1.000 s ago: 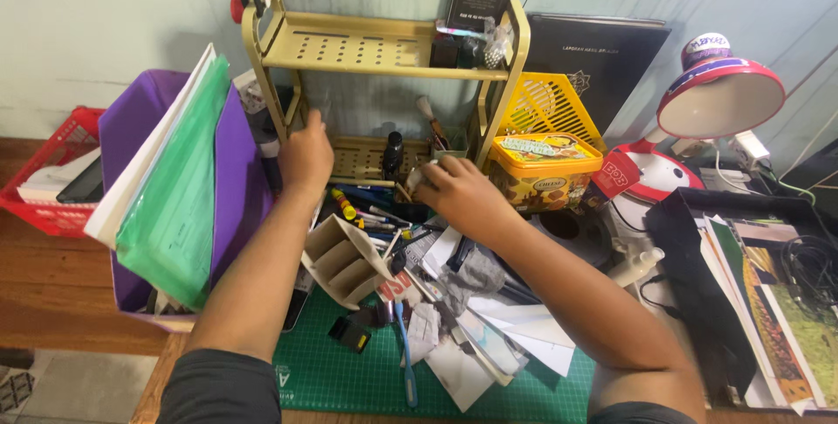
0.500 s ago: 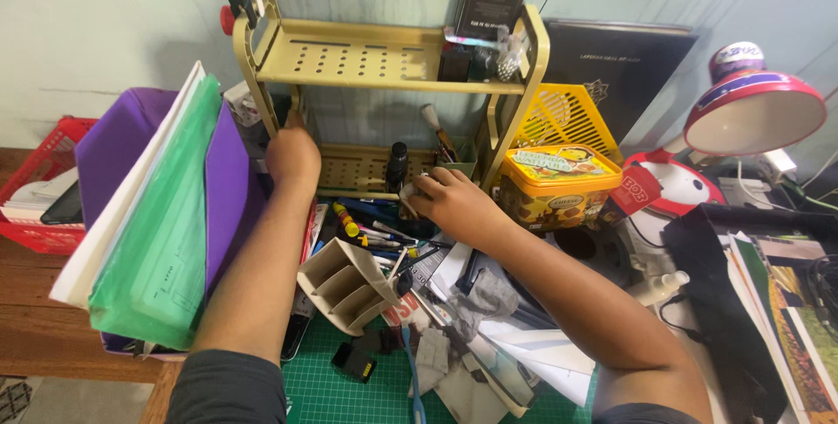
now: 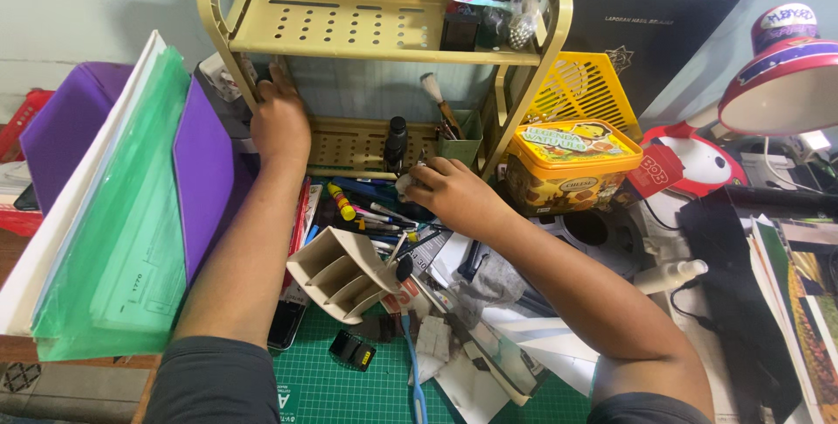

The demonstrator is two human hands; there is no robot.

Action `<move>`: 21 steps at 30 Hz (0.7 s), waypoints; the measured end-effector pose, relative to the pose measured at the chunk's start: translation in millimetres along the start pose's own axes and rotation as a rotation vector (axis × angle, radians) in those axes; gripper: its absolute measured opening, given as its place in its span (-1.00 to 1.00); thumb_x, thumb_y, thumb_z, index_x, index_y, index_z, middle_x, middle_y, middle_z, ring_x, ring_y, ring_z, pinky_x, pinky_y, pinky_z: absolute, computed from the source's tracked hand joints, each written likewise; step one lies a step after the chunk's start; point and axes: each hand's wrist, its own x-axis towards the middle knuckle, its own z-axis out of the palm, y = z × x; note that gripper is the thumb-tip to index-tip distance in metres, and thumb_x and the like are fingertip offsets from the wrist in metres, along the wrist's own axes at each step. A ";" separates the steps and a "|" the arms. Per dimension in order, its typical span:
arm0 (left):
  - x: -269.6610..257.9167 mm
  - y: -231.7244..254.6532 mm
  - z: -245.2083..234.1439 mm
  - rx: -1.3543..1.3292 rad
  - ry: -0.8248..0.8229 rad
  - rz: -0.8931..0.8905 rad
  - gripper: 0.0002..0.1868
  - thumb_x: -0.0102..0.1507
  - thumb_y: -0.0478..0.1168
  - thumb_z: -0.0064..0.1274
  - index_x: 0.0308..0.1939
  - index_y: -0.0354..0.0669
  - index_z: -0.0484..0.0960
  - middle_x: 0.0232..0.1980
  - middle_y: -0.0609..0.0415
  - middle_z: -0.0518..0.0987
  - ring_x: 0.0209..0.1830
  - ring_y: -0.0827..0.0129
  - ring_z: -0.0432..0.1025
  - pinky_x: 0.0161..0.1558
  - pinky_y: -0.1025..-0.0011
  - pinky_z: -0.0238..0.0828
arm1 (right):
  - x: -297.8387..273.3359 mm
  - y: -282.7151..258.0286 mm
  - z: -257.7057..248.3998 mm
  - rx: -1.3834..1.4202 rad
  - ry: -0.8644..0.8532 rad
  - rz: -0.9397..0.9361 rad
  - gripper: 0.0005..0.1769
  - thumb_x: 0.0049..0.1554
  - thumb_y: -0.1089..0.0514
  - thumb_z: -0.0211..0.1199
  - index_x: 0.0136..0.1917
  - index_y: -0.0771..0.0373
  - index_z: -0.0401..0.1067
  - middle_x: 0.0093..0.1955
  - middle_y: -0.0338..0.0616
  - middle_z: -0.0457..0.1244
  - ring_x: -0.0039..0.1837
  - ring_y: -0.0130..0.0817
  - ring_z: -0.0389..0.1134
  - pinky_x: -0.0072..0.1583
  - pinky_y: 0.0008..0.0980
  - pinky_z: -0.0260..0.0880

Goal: The person organizes items on a desk and a two-tier wooden shelf, moving color pencils, stationery, and a plastic stencil while rearranging other objects on the desk surface.

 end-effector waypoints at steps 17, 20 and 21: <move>-2.5 -14.6 24.0 0.320 0.167 0.184 -0.52 0.30 -0.14 -0.03 0.24 -0.30 0.60 0.16 -0.05 0.51 0.08 0.17 0.29 -0.04 0.07 0.21 | -6.4 -1.3 8.2 0.064 -0.033 0.025 -0.64 -0.06 0.23 0.23 0.04 0.08 0.55 0.15 -0.16 0.29 0.18 -0.13 0.32 0.15 -0.18 0.36; -3.1 -10.6 20.6 0.380 0.113 0.157 -0.58 0.31 -0.13 -0.01 0.16 -0.30 0.62 0.15 -0.09 0.50 0.10 0.15 0.29 -0.02 0.08 0.21 | -6.9 -1.9 10.0 0.056 -0.017 -0.004 -0.61 -0.06 0.23 0.22 0.08 0.09 0.55 0.16 -0.14 0.28 0.16 -0.13 0.32 0.15 -0.19 0.37; -3.0 -10.4 18.5 0.389 0.070 0.158 -0.62 0.32 -0.14 0.00 0.12 -0.30 0.62 0.17 -0.10 0.49 0.11 0.13 0.29 0.00 0.07 0.21 | -7.5 -2.8 10.2 0.077 -0.016 0.001 -0.63 -0.03 0.22 0.22 0.07 0.09 0.55 0.15 -0.15 0.29 0.17 -0.15 0.32 0.16 -0.19 0.37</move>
